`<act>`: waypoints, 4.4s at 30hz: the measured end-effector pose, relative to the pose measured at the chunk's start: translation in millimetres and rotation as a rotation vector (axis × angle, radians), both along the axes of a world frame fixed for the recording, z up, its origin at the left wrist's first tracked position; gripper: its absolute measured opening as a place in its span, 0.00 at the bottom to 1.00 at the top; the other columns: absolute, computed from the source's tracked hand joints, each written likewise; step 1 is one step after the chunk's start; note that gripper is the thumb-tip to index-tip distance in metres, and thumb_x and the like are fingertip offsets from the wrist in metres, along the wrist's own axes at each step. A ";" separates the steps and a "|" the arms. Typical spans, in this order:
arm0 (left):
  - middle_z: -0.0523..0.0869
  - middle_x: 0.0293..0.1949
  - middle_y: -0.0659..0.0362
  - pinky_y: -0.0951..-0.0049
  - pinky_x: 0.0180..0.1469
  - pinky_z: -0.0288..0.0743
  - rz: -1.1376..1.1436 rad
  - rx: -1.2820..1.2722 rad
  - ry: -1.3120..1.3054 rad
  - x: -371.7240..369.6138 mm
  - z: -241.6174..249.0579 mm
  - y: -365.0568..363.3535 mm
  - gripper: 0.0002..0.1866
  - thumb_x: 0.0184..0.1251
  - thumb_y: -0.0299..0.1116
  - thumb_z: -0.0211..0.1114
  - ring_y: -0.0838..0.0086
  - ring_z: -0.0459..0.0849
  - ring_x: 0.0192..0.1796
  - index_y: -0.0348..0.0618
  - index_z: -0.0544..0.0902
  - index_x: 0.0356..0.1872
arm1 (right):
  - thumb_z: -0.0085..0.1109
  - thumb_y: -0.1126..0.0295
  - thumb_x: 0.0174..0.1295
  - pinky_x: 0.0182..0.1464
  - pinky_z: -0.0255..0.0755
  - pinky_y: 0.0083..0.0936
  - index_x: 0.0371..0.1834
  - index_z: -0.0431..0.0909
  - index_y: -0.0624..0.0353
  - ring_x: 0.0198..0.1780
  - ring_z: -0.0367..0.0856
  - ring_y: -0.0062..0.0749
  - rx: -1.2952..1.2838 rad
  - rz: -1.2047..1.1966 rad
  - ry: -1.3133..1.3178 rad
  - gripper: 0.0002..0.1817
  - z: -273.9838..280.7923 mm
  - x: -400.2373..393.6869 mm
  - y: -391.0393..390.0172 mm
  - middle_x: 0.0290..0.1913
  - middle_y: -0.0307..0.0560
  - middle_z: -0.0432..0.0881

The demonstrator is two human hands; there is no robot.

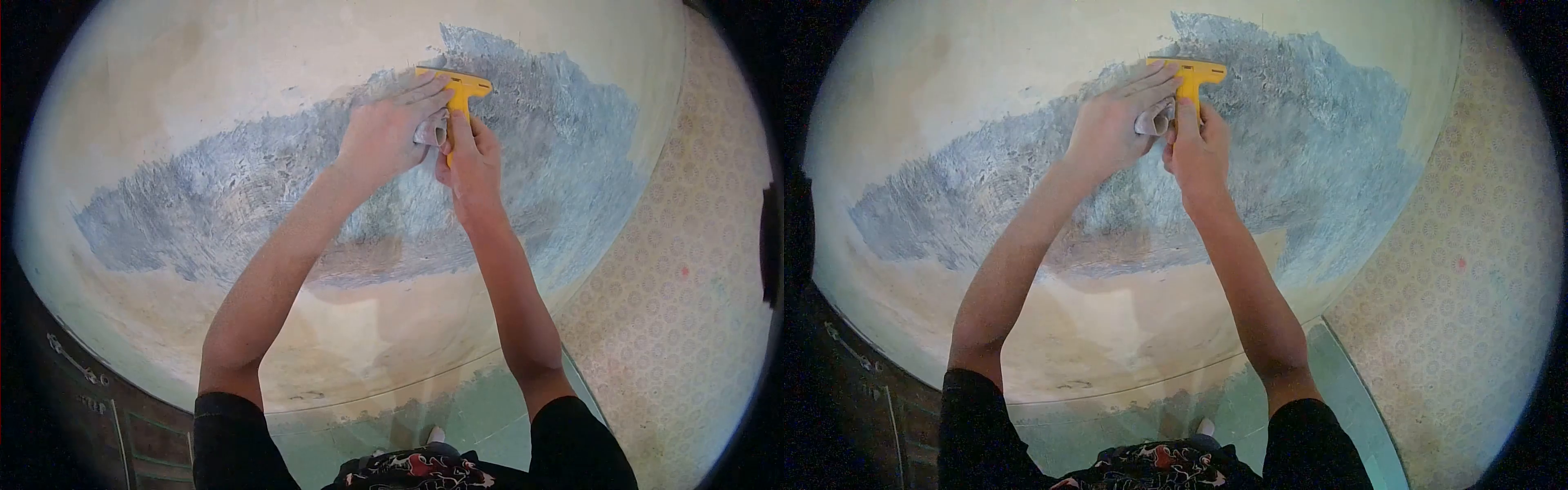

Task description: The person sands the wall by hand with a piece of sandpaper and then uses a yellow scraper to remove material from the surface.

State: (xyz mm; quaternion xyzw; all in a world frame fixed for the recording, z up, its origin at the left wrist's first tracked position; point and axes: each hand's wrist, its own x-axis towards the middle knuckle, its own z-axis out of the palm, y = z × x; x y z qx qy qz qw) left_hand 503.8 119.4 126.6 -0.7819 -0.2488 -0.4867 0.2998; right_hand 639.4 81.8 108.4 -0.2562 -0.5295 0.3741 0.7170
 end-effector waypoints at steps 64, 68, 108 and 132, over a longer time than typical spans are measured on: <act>0.77 0.66 0.66 0.67 0.59 0.80 -0.048 -0.061 -0.082 6.6 7.5 -7.3 0.32 0.49 0.24 0.71 0.70 0.73 0.69 0.56 0.79 0.61 | 0.49 0.60 0.75 0.16 0.56 0.18 0.33 0.73 0.58 0.16 0.63 0.15 0.025 -0.063 -0.048 0.15 7.7 5.1 1.9 0.21 0.34 0.69; 0.77 0.66 0.66 0.67 0.60 0.80 0.004 -0.054 -0.043 5.8 9.2 -8.0 0.32 0.49 0.24 0.71 0.71 0.73 0.69 0.55 0.79 0.61 | 0.49 0.59 0.74 0.16 0.56 0.19 0.33 0.73 0.58 0.16 0.63 0.15 0.043 -0.094 -0.017 0.15 11.5 -0.2 8.6 0.21 0.33 0.68; 0.76 0.67 0.65 0.68 0.63 0.76 0.014 -0.024 0.005 4.8 9.1 -9.5 0.33 0.50 0.25 0.71 0.69 0.73 0.69 0.53 0.78 0.62 | 0.49 0.60 0.75 0.16 0.53 0.17 0.32 0.72 0.55 0.17 0.61 0.13 0.037 -0.087 -0.030 0.14 8.7 -0.2 0.0 0.22 0.32 0.67; 0.76 0.67 0.65 0.70 0.59 0.79 0.068 0.021 -0.015 9.5 6.9 -9.1 0.36 0.44 0.22 0.70 0.73 0.72 0.70 0.52 0.79 0.62 | 0.50 0.60 0.74 0.15 0.58 0.19 0.33 0.73 0.59 0.14 0.64 0.16 0.019 -0.031 0.001 0.15 7.9 4.6 7.4 0.20 0.34 0.68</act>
